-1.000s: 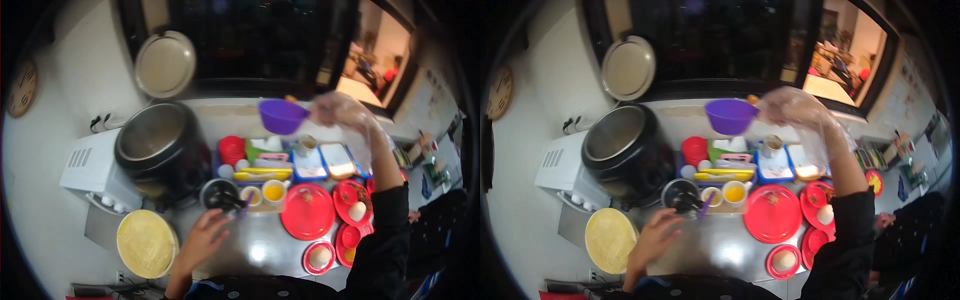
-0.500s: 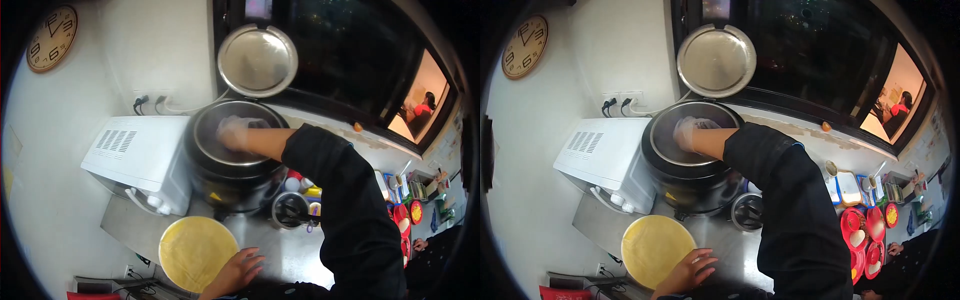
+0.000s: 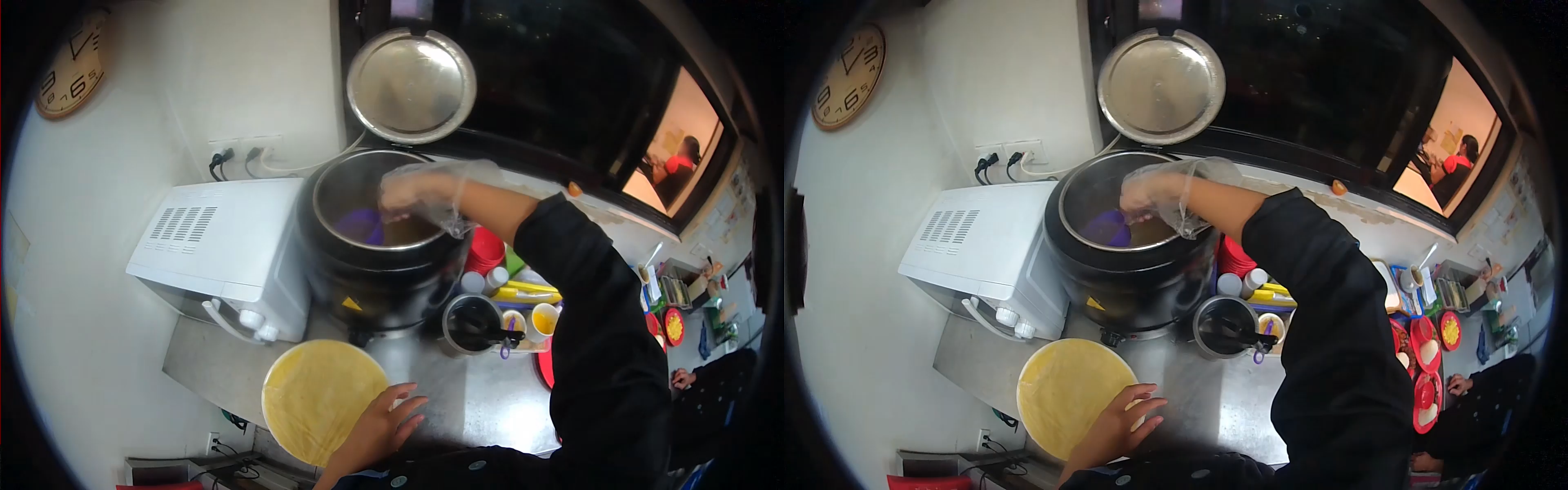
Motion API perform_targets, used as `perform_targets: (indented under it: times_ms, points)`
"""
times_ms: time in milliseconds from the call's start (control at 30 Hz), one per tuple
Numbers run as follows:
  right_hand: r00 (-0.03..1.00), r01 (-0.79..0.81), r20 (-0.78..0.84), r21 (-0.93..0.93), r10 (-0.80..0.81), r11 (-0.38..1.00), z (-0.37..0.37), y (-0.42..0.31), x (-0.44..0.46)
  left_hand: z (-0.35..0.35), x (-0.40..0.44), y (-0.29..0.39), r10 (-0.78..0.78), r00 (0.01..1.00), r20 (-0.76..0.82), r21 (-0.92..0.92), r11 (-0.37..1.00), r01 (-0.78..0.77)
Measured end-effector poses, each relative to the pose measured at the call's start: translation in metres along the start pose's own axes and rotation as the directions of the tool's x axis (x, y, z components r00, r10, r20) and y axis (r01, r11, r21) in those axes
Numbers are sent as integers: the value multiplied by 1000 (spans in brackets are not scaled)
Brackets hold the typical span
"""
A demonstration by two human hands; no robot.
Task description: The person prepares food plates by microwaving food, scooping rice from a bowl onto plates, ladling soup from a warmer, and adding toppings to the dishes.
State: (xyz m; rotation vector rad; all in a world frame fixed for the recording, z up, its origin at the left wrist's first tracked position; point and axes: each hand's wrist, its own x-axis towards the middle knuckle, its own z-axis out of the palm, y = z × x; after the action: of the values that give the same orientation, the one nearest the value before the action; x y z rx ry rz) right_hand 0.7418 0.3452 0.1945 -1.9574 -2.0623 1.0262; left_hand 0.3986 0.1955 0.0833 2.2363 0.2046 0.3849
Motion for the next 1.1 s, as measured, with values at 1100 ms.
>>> perform_targets:
  times_ms: [1100]
  points:
    - [-135, -269, -537, 828, 832, 491, 340, 136, -792, 233, 104, 185, 350, 756, 553, -111, 930, -350]
